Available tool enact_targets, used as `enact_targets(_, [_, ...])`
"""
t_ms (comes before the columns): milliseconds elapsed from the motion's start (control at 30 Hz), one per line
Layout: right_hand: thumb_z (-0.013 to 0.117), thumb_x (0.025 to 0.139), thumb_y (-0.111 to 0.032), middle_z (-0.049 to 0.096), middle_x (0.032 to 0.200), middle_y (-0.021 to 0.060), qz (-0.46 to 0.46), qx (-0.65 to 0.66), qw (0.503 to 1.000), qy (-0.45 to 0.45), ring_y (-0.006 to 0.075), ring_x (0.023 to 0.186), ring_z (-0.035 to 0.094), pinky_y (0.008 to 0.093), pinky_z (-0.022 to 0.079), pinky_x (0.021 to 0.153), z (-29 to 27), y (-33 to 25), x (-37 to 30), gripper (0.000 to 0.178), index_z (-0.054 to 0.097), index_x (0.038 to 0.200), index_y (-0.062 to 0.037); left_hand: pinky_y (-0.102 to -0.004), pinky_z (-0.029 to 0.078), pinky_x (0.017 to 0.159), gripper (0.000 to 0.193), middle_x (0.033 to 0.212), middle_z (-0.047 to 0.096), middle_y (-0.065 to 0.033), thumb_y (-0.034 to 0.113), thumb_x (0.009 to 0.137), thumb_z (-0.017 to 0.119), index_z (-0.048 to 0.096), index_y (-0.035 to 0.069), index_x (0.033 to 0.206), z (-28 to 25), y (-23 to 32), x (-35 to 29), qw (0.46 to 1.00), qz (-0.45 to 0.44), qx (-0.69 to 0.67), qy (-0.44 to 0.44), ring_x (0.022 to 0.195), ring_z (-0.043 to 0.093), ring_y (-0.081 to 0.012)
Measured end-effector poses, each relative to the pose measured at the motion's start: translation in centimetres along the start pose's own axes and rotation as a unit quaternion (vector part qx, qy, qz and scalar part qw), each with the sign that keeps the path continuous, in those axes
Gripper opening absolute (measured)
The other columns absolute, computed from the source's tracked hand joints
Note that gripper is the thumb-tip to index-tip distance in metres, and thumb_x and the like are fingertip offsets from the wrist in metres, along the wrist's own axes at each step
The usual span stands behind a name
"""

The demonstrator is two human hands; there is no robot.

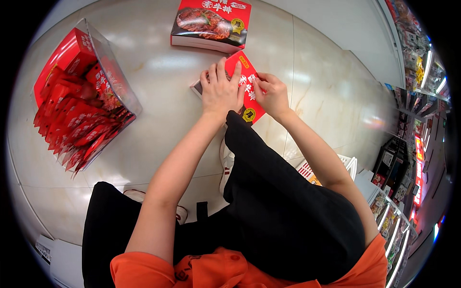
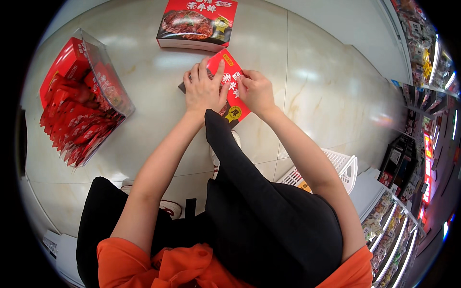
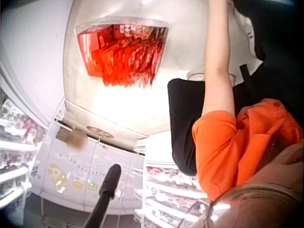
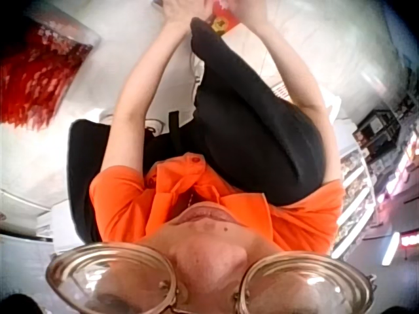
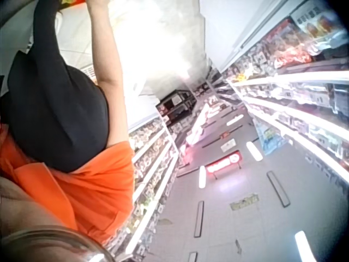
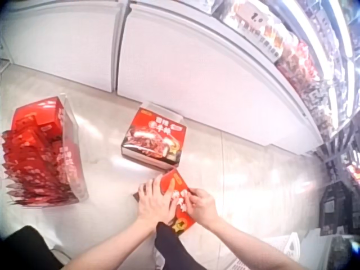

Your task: The person opens cardboard boxes containing snack packets and transfers the individual packets into a clear display tray while working on the floor of a store aisle.

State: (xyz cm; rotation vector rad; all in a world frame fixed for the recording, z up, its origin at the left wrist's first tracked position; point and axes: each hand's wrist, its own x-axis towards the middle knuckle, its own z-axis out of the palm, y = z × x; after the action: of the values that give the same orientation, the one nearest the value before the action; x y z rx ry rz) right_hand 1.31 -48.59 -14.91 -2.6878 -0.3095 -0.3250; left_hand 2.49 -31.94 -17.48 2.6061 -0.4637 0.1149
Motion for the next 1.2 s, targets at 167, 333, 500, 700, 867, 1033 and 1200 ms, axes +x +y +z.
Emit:
enact_targets(167, [0.068,0.079,-0.006,0.07,0.092,0.0155,0.055,-0.005,0.998,-0.006,0.0296,0.073,0.067,0.0356,0.055,0.066,0.4,0.7,-0.1,0.007,0.071,0.08,0.0009,-0.0513,0.03,0.101,0.056,0.137,0.041,-0.0173,0.04,0.086,0.061,0.052,0.016,0.136,-0.1,0.0,0.1,1.0,-0.001,-0.004,-0.002,0.123,0.04,-0.0341])
enact_targets(333, [0.068,0.081,-0.007,0.07,0.095,0.0171,0.057,0.046,0.997,-0.025,0.0307,0.077,0.068,0.0356,0.055,0.07,-0.7,0.6,0.0,0.01,0.071,0.082,0.003,-0.0505,0.03,0.101,0.057,0.137,0.042,-0.0169,0.04,0.085,0.061,0.052,0.016,0.136,-0.1,0.0,0.0,1.0,-0.002,-0.009,0.003,0.123,0.039,-0.0338])
enact_targets(500, [0.068,0.083,-0.008,0.07,0.098,0.0177,0.079,0.046,0.995,-0.043,0.0304,0.082,0.068,0.0349,0.055,0.074,-1.0,0.0,-0.2,0.012,0.071,0.084,0.0037,-0.0497,0.03,0.1,0.057,0.136,0.043,-0.0168,0.04,0.085,0.062,0.053,0.016,0.135,0.0,-0.1,0.0,1.0,-0.002,-0.008,0.012,0.122,0.04,-0.0336])
enact_targets(700, [0.069,0.082,-0.007,0.07,0.098,0.0172,0.075,0.054,0.995,-0.036,0.0301,0.082,0.068,0.0354,0.055,0.073,-0.8,0.2,-0.1,0.011,0.072,0.082,0.0032,-0.0496,0.03,0.099,0.056,0.136,0.043,-0.0167,0.04,0.085,0.061,0.053,0.017,0.135,0.0,-0.2,0.0,1.0,-0.001,-0.012,0.01,0.122,0.04,-0.0337])
enact_targets(867, [0.069,0.08,-0.007,0.07,0.097,0.0173,0.063,0.025,0.997,-0.035,0.0303,0.08,0.068,0.0357,0.056,0.071,-0.6,-0.3,0.1,0.01,0.071,0.08,0.0028,-0.05,0.03,0.1,0.056,0.137,0.042,-0.0167,0.039,0.085,0.061,0.053,0.017,0.135,0.0,0.0,0.0,1.0,-0.004,-0.008,0.007,0.122,0.04,-0.0341])
enact_targets(1033, [0.068,0.078,-0.005,0.07,0.092,0.0159,0.029,-0.011,1.0,-0.001,0.0301,0.076,0.067,0.0364,0.056,0.069,0.3,-0.3,-0.3,0.008,0.07,0.076,0.0024,-0.0504,0.03,0.101,0.056,0.137,0.042,-0.0168,0.039,0.085,0.061,0.053,0.017,0.135,0.0,-0.1,-0.1,1.0,-0.003,-0.003,0.004,0.122,0.04,-0.0345])
enact_targets(1200, [0.067,0.077,-0.005,0.069,0.087,0.0144,0.012,-0.045,0.999,0.02,0.0302,0.073,0.067,0.0375,0.056,0.068,0.8,-0.1,-0.3,0.008,0.067,0.072,0.0021,-0.0504,0.03,0.101,0.057,0.137,0.042,-0.0171,0.039,0.084,0.062,0.052,0.016,0.136,-0.1,0.0,0.1,1.0,-0.003,0.0,0.001,0.122,0.04,-0.0346])
